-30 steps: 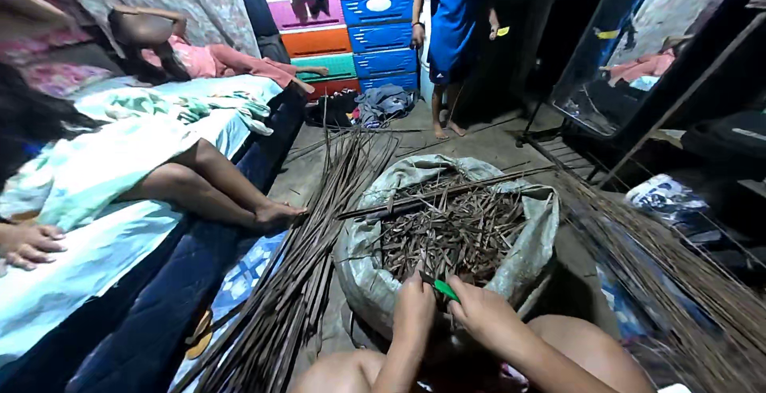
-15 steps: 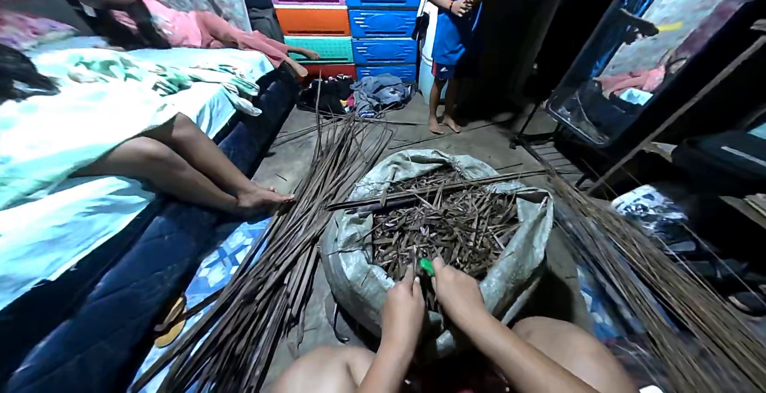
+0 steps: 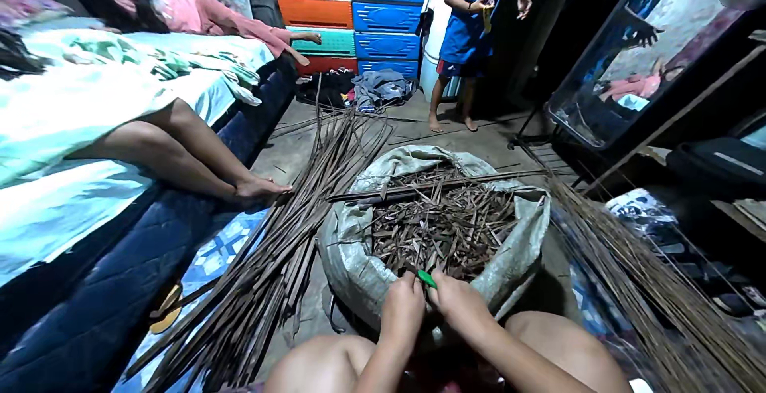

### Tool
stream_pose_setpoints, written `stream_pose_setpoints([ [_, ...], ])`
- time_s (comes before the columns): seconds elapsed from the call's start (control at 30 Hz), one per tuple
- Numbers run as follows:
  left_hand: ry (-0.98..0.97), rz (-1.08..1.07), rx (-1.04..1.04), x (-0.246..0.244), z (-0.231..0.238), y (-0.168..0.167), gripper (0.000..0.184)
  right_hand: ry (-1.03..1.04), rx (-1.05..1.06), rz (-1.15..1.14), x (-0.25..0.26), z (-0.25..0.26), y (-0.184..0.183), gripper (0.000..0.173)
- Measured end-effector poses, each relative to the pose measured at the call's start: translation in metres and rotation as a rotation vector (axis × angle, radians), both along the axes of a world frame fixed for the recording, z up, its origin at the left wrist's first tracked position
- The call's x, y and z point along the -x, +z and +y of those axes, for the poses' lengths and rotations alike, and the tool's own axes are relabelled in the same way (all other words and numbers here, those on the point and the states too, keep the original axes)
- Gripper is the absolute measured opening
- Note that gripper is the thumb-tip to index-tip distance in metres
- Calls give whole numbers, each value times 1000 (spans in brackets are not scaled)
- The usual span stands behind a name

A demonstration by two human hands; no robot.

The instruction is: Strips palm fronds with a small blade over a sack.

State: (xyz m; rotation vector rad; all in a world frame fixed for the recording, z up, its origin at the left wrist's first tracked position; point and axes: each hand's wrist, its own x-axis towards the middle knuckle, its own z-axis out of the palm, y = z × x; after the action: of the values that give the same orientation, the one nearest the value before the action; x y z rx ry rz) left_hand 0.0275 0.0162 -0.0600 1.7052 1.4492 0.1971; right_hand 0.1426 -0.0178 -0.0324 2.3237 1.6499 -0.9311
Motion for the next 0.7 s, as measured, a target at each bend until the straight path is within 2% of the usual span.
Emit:
stream_pose_setpoints([
  [0.1,-33,-16,12,-3,-3,2,45,-80,-54,-103,-10,16,-12,40],
  [0.23,-46,-15,22,-4,-10,6,45,-256,-109,-169,-45,36,-17,39],
  [0.4,-20,-71,25,0,0,4,44,-132,-111,52,-28,17,5,37],
  [0.47,16,-142,39,2,2,1,38,-57,-74,103,-15,5,4,36],
  [0.53,65,-247,81,5,2,-1,35,-14,-57,62,-11,1,1,36],
  [0.7,240,-571,286,4,-2,5,34,-49,-136,-82,-26,21,-6,35],
])
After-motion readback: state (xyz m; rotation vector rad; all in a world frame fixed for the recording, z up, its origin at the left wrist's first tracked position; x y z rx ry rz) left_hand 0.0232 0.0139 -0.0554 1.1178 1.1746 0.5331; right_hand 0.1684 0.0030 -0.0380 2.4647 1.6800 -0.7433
